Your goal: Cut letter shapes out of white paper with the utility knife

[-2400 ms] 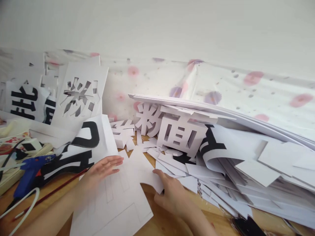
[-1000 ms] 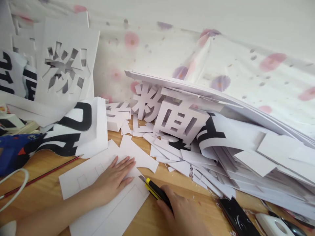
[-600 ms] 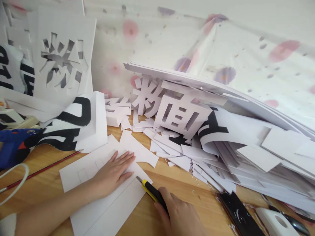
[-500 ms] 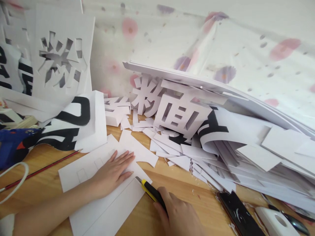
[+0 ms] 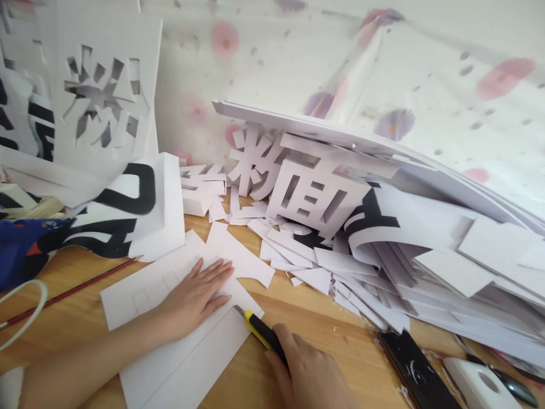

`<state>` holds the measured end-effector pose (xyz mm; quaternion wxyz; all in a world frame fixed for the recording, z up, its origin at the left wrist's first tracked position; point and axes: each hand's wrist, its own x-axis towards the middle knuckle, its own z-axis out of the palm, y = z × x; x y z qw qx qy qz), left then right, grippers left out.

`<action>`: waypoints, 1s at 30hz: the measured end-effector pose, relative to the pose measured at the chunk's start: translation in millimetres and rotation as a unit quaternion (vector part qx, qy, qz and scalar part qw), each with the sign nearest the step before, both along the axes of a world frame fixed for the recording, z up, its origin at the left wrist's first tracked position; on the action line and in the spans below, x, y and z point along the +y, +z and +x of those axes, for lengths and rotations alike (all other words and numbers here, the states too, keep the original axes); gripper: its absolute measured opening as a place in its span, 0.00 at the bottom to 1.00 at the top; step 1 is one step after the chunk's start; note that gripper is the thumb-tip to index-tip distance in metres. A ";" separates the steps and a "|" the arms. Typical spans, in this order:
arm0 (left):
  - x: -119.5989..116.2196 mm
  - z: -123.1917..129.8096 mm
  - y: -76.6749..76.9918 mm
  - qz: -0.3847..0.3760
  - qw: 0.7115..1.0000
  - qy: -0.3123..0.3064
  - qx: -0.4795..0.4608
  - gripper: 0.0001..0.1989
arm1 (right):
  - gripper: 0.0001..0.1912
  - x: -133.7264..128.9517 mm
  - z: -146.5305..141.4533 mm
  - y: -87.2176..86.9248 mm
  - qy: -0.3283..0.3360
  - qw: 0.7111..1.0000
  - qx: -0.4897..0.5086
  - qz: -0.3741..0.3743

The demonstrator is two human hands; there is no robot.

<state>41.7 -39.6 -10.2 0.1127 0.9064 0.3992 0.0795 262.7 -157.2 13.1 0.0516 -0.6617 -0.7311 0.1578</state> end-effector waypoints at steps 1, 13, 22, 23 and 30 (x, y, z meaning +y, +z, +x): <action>0.0 0.0 0.1 -0.001 1.000 0.000 0.000 0.26 | 0.12 0.2 -0.3 0.9 0.001 1.000 0.002 -0.003; 0.3 -0.7 -4.7 0.012 1.000 0.000 -0.021 0.26 | 0.13 -2.9 -2.9 -3.7 0.033 0.993 -0.095 0.064; 0.7 0.6 -1.4 0.001 1.000 0.002 -0.002 0.26 | 0.12 -1.6 1.2 -17.2 0.054 0.985 -0.122 0.105; 0.8 0.6 -1.1 -0.001 1.000 0.002 0.001 0.26 | 0.12 -2.7 2.7 -16.9 0.047 0.987 -0.111 0.108; 1.2 -0.2 -1.3 -0.009 1.000 0.003 -0.011 0.26 | 0.13 -22.1 5.8 10.0 0.027 0.989 -0.074 0.129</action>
